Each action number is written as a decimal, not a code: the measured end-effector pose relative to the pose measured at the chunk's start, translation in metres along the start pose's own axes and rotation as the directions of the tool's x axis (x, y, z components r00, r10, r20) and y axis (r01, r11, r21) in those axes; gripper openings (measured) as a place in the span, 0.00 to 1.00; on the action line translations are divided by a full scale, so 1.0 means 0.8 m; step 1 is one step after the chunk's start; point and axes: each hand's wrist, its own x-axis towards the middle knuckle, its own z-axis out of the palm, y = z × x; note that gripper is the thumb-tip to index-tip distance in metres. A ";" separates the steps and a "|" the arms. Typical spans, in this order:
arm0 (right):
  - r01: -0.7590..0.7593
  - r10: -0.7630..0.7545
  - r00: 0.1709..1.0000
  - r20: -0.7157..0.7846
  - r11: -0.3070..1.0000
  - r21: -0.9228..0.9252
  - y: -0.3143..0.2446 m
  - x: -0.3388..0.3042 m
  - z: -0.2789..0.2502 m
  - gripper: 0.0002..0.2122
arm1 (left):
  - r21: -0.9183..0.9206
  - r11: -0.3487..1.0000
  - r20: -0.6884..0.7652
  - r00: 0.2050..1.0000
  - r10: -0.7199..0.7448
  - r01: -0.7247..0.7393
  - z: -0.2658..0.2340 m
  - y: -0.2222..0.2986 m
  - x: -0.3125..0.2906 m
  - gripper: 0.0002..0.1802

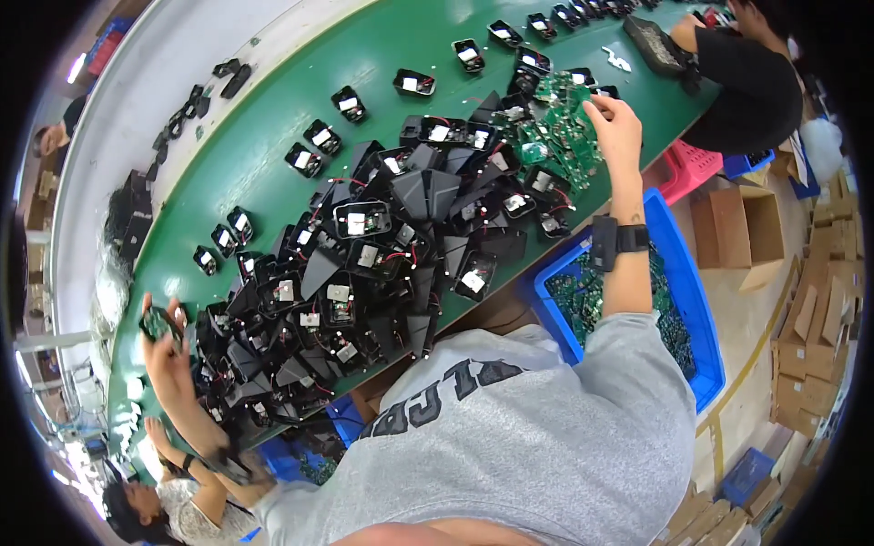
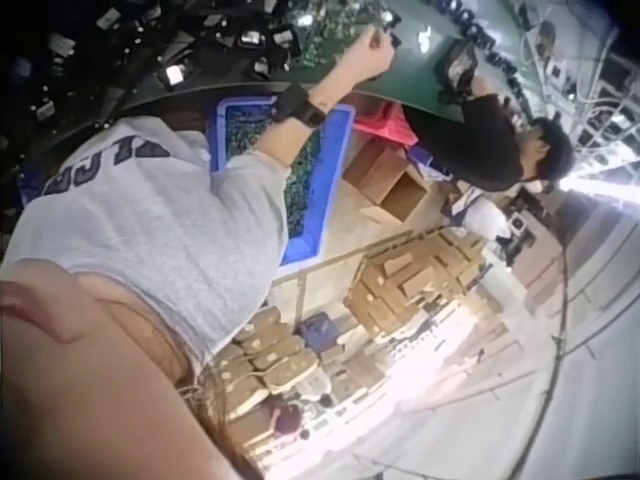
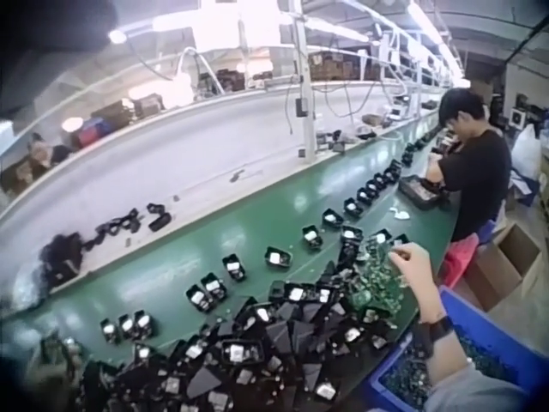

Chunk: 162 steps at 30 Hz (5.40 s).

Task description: The person assembles electronic devices by picking up a plastic housing and a circuit board, fitting the board into the housing, and pressing them together. They then place the assembled unit onto the green conveyor belt and repeat the process.

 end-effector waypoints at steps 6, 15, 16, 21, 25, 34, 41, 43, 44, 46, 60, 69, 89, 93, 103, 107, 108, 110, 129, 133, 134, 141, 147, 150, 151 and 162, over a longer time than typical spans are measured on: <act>0.271 -0.263 0.962 0.068 0.909 -0.317 0.029 0.025 0.020 0.23 | 0.657 0.751 -0.011 0.998 -0.068 0.059 -0.225 -0.112 0.165 0.28; 0.266 -0.309 0.941 -0.139 0.928 -0.261 0.053 0.010 -0.015 0.14 | 0.802 0.469 -0.312 0.929 -0.198 0.369 -0.187 -0.154 0.204 0.19; 0.204 -0.262 0.939 -0.225 0.947 -0.250 0.038 -0.001 -0.021 0.14 | 0.931 0.233 -0.248 0.956 -0.159 0.281 -0.203 -0.165 0.210 0.21; -0.084 0.112 0.993 0.034 0.482 0.872 0.081 -0.010 -0.064 0.22 | 0.986 0.064 -0.164 0.963 0.213 0.153 -0.157 -0.169 0.231 0.23; -0.130 -0.073 0.982 0.171 0.393 0.910 -0.087 -0.082 -0.065 0.28 | 0.988 0.110 -0.115 0.990 0.083 0.105 -0.117 -0.171 0.241 0.24; -0.556 -0.352 0.694 0.629 0.293 0.778 -0.200 -0.189 0.034 0.23 | 0.618 0.783 0.037 0.997 0.069 -0.077 -0.107 -0.096 0.212 0.24; -0.660 -0.458 0.484 0.746 0.368 0.654 -0.304 -0.251 0.062 0.13 | -0.464 0.877 -0.090 0.991 0.097 -0.128 0.017 0.000 0.024 0.22; -0.658 -0.478 0.481 0.735 0.357 0.662 -0.311 -0.265 0.067 0.13 | -0.457 0.882 -0.050 0.993 0.106 -0.117 0.049 -0.048 -0.018 0.25; -0.708 -0.538 0.421 0.730 0.309 0.635 -0.312 -0.270 0.071 0.13 | -0.482 0.874 -0.026 0.998 0.050 -0.056 0.081 -0.049 -0.046 0.26; -0.755 -0.594 0.359 0.720 0.269 0.598 -0.311 -0.284 0.076 0.12 | -0.661 0.745 0.110 0.994 -0.021 0.089 0.127 -0.051 -0.079 0.29; -0.793 -0.548 0.400 0.734 0.194 0.577 -0.294 -0.316 0.081 0.12 | -0.685 0.725 0.049 0.987 0.152 -0.077 0.195 -0.084 -0.109 0.32; -0.776 -0.526 0.417 0.741 0.219 0.592 -0.296 -0.314 0.078 0.12 | -0.677 0.730 0.049 0.985 0.166 -0.090 0.199 -0.086 -0.112 0.31; -0.333 -0.662 0.519 0.541 0.427 0.841 -0.296 -0.303 0.055 0.08 | -0.489 0.867 0.185 0.960 0.212 -0.098 0.192 -0.099 -0.117 0.36; -0.184 -0.738 0.463 0.492 0.463 0.867 -0.295 -0.304 0.042 0.10 | -0.487 0.864 0.171 0.956 0.240 -0.130 0.198 -0.102 -0.129 0.34; -0.308 -0.652 0.536 0.537 0.442 0.843 -0.283 -0.328 0.028 0.07 | -0.435 0.869 0.025 0.961 0.276 -0.238 0.212 -0.108 -0.154 0.31; -0.120 -0.707 0.562 0.430 0.445 0.888 -0.282 -0.328 0.032 0.07 | -0.519 0.843 0.067 0.977 0.202 -0.139 0.211 -0.109 -0.160 0.29; -0.077 -0.737 0.560 0.378 0.408 0.910 -0.278 -0.327 0.036 0.08 | -0.490 0.861 0.058 0.981 0.187 -0.136 0.212 -0.113 -0.162 0.30; -0.028 -0.790 0.514 0.334 0.373 0.927 -0.278 -0.325 0.038 0.12 | -0.448 0.880 0.061 0.976 0.208 -0.159 0.207 -0.118 -0.160 0.31; 0.248 -0.714 0.548 0.436 0.637 0.730 -0.336 -0.329 0.043 0.09 | 0.066 0.785 -0.199 0.762 0.616 -0.617 0.185 -0.133 -0.140 0.21; 0.234 -0.701 0.542 0.463 0.655 0.719 -0.338 -0.314 0.059 0.07 | 0.148 0.748 -0.088 0.745 0.662 -0.647 0.177 -0.134 -0.120 0.24; 0.263 -0.739 0.488 0.464 0.632 0.729 -0.336 -0.312 0.062 0.06 | 0.158 0.744 -0.068 0.745 0.664 -0.649 0.177 -0.134 -0.119 0.24; 0.433 -0.766 0.416 0.490 0.641 0.634 -0.342 -0.307 0.057 0.06 | 0.339 0.714 0.049 0.769 0.637 -0.613 0.171 -0.131 -0.121 0.33; 0.613 -0.850 0.356 0.387 0.526 0.589 -0.342 -0.306 0.047 0.07 | 0.394 0.721 0.057 0.799 0.599 -0.569 0.180 -0.128 -0.129 0.36; 0.673 -0.883 0.311 0.352 0.466 0.574 -0.338 -0.305 0.044 0.08 | 0.405 0.727 0.046 0.806 0.590 -0.554 0.184 -0.131 -0.135 0.36; 0.559 -0.860 0.348 0.372 0.509 0.654 -0.335 -0.309 0.043 0.08 | 0.400 0.737 0.035 0.813 0.581 -0.545 0.184 -0.131 -0.139 0.37; -0.034 -0.775 0.464 0.429 0.468 0.883 -0.294 -0.321 0.047 0.07 | 0.236 0.801 -0.065 0.813 0.579 -0.551 0.202 -0.131 -0.159 0.38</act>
